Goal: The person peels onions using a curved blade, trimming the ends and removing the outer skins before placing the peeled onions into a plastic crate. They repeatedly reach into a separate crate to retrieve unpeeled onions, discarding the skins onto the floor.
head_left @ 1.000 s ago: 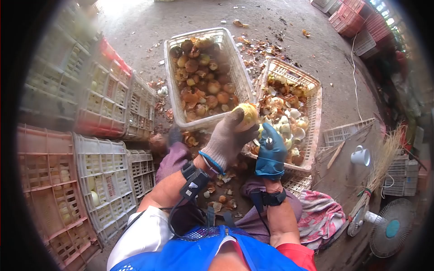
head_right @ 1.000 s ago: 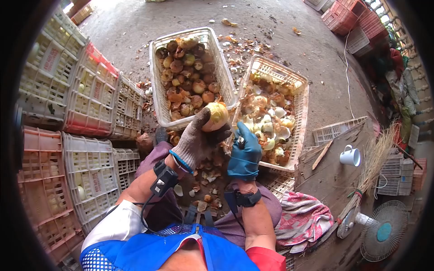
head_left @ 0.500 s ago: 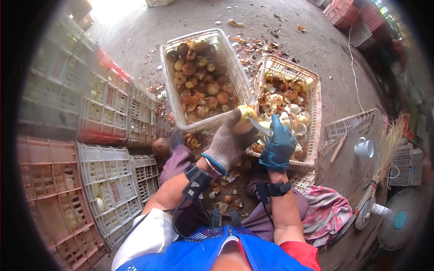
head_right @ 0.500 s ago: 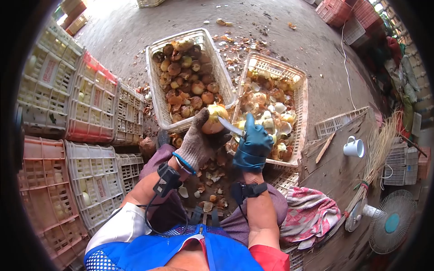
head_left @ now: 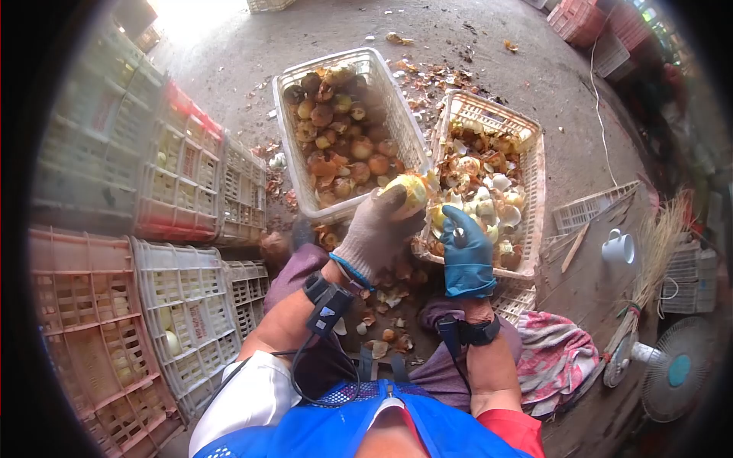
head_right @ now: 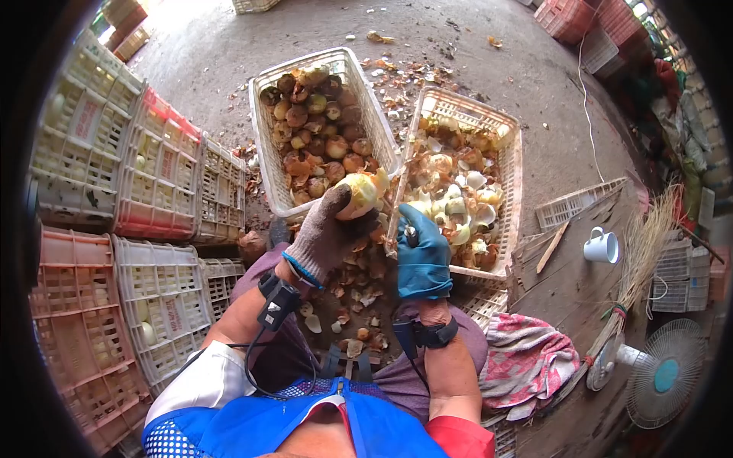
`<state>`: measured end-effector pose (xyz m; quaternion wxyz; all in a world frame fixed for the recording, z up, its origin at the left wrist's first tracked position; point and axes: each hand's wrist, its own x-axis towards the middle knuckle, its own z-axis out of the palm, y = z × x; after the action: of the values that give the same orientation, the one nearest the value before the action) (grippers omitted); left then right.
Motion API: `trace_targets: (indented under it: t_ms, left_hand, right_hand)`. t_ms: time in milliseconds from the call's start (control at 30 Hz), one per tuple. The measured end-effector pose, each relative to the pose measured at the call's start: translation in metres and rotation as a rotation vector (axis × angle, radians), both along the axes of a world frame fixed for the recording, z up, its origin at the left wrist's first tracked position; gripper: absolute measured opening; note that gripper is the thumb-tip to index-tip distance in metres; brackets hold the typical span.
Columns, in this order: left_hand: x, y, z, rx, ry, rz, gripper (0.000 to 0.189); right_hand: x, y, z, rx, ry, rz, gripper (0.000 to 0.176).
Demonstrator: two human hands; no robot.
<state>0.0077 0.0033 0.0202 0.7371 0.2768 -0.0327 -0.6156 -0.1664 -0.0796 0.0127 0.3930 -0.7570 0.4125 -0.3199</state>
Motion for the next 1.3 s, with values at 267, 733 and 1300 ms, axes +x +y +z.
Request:
trace_targets:
  t_ms: [267, 733, 1300]
  left_hand:
    - [0.006, 0.006, 0.013, -0.055, -0.230, -0.116, 0.052]
    - [0.001, -0.001, 0.021, 0.280, -0.738, -0.011, 0.049]
    - [0.003, 0.005, 0.044, 0.227, -0.881, -0.269, 0.076]
  right_hand:
    - [-0.006, -0.001, 0.034, -0.365, 0.305, 0.047, 0.056]
    - [-0.004, 0.004, -0.014, 0.279, -0.004, -0.030, 0.027]
    - [0.003, -0.001, 0.055, 0.590, -0.352, -0.006, 0.022]
